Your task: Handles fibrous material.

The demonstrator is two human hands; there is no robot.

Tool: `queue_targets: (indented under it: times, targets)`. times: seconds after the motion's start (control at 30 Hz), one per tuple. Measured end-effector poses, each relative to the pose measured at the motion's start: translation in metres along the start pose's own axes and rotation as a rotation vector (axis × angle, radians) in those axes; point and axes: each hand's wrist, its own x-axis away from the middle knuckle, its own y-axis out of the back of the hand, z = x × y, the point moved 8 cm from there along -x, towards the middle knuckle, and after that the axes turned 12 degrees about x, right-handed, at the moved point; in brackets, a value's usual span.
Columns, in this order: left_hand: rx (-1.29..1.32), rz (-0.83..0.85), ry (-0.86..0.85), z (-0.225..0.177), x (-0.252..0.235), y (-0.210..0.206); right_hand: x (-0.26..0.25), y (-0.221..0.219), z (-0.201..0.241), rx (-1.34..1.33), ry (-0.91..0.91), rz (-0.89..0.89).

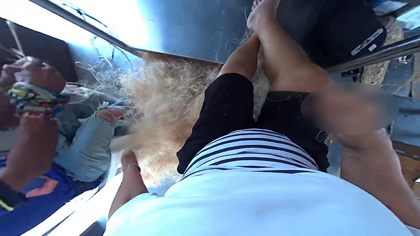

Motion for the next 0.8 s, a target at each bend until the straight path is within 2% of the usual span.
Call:
queue_targets:
  times: [0.07, 0.1, 0.17, 0.27, 0.4, 0.5, 0.63, 0.7, 0.8]
  targets:
    - [0.551, -0.166, -0.051, -0.033, 0.006, 0.031, -0.001, 0.001, 0.011, 0.004, 0.027, -0.006]
    - [0.718, -0.149, -0.127, -0.058, 0.012, 0.039, -0.002, 0.001, 0.018, 0.014, 0.049, -0.010]
    - [0.864, 0.033, -0.310, -0.128, 0.046, 0.051, -0.001, 0.001, 0.035, 0.012, 0.096, -0.018]
    - [1.075, 0.218, -0.619, -0.218, 0.118, 0.065, 0.002, -0.006, 0.063, -0.024, 0.172, -0.011]
    - [1.306, 0.467, -1.007, -0.285, 0.214, 0.071, 0.002, -0.021, 0.096, -0.053, 0.285, 0.032]
    - [1.454, 0.742, -1.099, -0.304, 0.258, 0.060, -0.005, -0.028, 0.114, -0.116, 0.380, 0.047]
    - [1.446, 1.008, -1.144, -0.311, 0.298, 0.041, -0.011, -0.032, 0.118, -0.193, 0.337, 0.041]
    - [1.380, 1.045, -1.156, -0.311, 0.306, 0.028, -0.012, -0.037, 0.112, -0.226, 0.302, 0.043]
    - [1.193, 0.978, -1.239, -0.307, 0.306, 0.011, -0.017, -0.049, 0.095, -0.226, 0.191, 0.084]
